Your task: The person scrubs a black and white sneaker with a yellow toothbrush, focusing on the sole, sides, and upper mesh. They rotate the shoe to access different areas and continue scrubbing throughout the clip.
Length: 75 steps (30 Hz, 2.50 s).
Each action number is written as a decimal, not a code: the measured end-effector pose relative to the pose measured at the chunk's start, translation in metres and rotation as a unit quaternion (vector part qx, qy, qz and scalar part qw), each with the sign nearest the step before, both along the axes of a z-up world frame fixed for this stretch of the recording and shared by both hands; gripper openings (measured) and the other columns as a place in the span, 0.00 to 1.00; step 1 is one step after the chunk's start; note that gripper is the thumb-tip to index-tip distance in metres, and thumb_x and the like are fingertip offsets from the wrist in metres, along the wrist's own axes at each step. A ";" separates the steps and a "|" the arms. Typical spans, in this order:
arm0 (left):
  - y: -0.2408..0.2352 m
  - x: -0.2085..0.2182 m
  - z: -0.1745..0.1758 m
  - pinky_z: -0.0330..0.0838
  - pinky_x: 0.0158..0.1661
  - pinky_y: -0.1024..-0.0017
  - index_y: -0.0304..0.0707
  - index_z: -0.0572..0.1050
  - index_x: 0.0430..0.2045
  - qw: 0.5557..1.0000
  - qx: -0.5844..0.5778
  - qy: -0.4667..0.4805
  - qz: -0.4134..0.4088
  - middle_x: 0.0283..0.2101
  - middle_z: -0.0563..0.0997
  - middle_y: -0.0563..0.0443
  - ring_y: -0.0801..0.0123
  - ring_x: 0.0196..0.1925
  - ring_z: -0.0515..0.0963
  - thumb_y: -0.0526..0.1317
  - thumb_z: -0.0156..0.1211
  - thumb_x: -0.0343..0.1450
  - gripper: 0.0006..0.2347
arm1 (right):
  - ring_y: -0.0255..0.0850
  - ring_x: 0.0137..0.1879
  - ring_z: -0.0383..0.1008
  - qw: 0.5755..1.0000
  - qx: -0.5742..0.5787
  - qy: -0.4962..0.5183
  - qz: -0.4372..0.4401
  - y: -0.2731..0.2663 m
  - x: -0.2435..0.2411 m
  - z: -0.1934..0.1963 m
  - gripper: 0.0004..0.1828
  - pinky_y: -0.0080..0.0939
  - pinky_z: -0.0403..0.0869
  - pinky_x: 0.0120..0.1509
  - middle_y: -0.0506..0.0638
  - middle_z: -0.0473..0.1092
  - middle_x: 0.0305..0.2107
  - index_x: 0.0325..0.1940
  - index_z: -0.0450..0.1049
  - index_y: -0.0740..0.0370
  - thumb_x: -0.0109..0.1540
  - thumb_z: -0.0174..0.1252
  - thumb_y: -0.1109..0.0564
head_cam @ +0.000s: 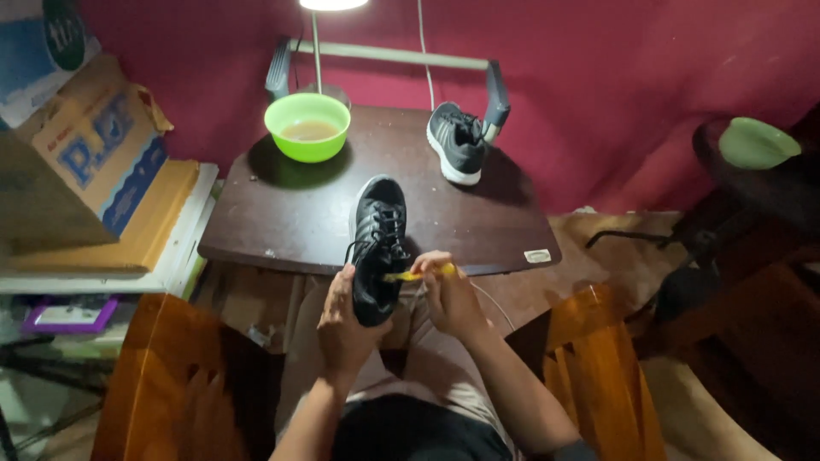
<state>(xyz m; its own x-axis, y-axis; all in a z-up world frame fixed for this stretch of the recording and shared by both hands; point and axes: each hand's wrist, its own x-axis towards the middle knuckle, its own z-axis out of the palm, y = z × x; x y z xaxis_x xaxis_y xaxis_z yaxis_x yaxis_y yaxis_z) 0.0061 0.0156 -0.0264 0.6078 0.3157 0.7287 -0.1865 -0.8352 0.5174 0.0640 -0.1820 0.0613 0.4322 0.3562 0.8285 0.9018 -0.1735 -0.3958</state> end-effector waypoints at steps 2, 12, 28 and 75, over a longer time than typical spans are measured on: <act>0.001 0.004 0.004 0.75 0.54 0.61 0.51 0.68 0.66 1.000 0.017 -0.004 0.006 0.64 0.76 0.53 0.60 0.62 0.77 0.54 0.73 0.44 0.48 | 0.56 0.46 0.74 1.000 0.005 -0.021 -0.003 -0.002 0.008 -0.009 0.17 0.53 0.73 0.55 0.57 0.73 0.39 0.46 0.64 0.63 0.70 0.42 0.46; -0.003 -0.007 0.009 0.77 0.51 0.59 0.48 0.65 0.67 1.000 0.004 0.030 0.001 0.64 0.75 0.49 0.57 0.64 0.76 0.55 0.74 0.44 0.50 | 0.58 0.47 0.75 0.997 -0.046 0.023 -0.060 -0.001 0.003 -0.012 0.11 0.49 0.66 0.67 0.60 0.74 0.38 0.41 0.66 0.66 0.71 0.40 0.58; -0.007 -0.002 0.017 0.72 0.58 0.60 0.43 0.63 0.68 0.998 -0.053 0.025 -0.017 0.66 0.72 0.48 0.55 0.65 0.74 0.41 0.63 0.58 0.37 | 0.51 0.44 0.83 0.999 0.006 -0.022 -0.031 0.033 -0.043 -0.004 0.11 0.47 0.82 0.49 0.57 0.79 0.43 0.46 0.79 0.57 0.61 0.67 0.63; 0.012 0.008 0.097 0.77 0.51 0.58 0.56 0.72 0.62 0.997 -0.020 0.072 -0.031 0.56 0.78 0.54 0.55 0.55 0.80 0.52 0.79 0.37 0.50 | 0.48 0.44 0.84 0.984 0.056 0.167 -0.034 0.036 -0.009 0.043 0.07 0.43 0.79 0.49 0.52 0.82 0.39 0.39 0.82 0.56 0.59 0.65 0.65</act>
<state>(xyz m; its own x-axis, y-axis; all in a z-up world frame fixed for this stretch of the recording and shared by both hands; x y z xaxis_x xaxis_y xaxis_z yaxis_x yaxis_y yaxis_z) 0.0140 0.0272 0.0702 0.7237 0.3013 0.6208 -0.1588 -0.8028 0.5747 0.0554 -0.1460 0.1039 0.7068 0.2315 0.6685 0.7058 -0.1671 -0.6884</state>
